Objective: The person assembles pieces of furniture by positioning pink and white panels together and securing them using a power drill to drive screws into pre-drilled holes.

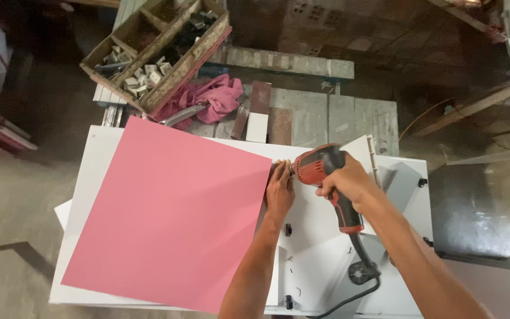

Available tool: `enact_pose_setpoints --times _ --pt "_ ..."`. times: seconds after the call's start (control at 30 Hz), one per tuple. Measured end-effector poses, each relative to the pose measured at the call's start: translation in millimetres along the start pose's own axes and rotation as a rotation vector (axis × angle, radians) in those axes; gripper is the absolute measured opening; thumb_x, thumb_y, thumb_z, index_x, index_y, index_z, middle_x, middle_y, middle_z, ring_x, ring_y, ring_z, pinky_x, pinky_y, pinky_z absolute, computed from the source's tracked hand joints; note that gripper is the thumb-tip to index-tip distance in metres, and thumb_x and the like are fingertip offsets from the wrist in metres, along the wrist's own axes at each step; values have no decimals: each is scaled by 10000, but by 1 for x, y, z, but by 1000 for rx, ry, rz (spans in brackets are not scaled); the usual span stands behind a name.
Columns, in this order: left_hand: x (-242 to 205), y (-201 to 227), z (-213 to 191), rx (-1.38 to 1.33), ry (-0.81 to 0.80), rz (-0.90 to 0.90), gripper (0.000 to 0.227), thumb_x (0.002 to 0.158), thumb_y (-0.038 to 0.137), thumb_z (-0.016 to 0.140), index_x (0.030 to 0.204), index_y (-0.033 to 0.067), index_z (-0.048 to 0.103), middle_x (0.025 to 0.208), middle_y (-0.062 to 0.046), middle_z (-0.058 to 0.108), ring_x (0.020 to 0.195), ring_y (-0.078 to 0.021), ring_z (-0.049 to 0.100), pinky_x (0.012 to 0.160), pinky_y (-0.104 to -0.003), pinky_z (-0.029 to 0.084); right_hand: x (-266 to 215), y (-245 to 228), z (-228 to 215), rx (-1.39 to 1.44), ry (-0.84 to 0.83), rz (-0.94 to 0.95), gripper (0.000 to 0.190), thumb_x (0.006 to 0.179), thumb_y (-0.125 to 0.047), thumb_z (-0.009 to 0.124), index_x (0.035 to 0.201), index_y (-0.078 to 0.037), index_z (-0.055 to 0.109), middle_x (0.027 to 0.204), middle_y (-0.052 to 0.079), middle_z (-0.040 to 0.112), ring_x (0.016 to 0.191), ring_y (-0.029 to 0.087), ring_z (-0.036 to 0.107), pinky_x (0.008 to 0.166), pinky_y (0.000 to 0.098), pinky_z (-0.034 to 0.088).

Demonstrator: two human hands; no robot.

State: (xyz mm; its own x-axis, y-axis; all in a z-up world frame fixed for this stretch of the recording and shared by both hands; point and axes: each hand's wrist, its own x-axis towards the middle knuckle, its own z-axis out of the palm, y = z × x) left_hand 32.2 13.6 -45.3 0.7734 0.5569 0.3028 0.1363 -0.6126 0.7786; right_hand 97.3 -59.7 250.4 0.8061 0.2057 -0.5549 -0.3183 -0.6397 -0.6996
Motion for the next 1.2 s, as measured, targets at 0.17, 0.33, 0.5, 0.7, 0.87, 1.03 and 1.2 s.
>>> enact_pose_setpoints --times 0.17,0.33,0.5,0.7,0.87,1.03,1.2 --pt "2 10 -8 -45 -24 -39 527 939 3 651 1453 57 552 1435 -162 543 1399 -359 522 1173 -448 423 14 20 -11 71 -16 76 598 491 193 669 1062 30 599 617 232 598 425 361 626 339 454 496" --pt "0 -2 7 -49 19 -52 375 906 -10 677 1278 31 688 1383 -140 582 1351 -342 568 1147 -413 451 18 3 4 -320 -57 21 749 473 56 721 1209 -35 616 702 200 675 519 358 686 456 495 507" --pt "-1 -3 5 -42 57 -43 445 850 -32 681 1277 90 701 1337 -79 613 1298 -296 615 1118 -383 492 2 -23 9 -493 -80 27 809 450 15 761 1243 -67 624 756 174 729 618 353 728 569 446 561" --pt "7 1 2 -114 14 -98 370 889 -21 685 1258 5 663 1327 -155 599 1315 -364 595 1130 -445 468 50 20 10 -200 -57 -33 640 407 104 691 1040 33 630 584 216 606 418 352 627 421 447 480" --pt "6 -3 4 -80 73 -27 378 853 7 726 1226 27 662 1295 -130 617 1317 -332 597 1131 -403 481 -16 -33 -10 79 -11 17 536 473 189 668 1001 117 611 677 271 592 511 386 625 433 465 485" --pt "12 8 -4 -95 57 -50 321 899 -9 699 1218 17 670 1291 -143 618 1299 -346 609 1106 -427 495 -7 -13 -10 16 -24 40 586 489 165 701 1057 76 591 753 238 582 600 388 632 464 455 486" --pt "3 -10 12 -54 84 -6 332 870 19 732 1199 30 686 1276 -125 622 1284 -338 620 1113 -415 496 -12 -22 -12 -114 -62 56 720 469 171 690 1172 50 590 912 276 607 715 419 709 562 501 540"
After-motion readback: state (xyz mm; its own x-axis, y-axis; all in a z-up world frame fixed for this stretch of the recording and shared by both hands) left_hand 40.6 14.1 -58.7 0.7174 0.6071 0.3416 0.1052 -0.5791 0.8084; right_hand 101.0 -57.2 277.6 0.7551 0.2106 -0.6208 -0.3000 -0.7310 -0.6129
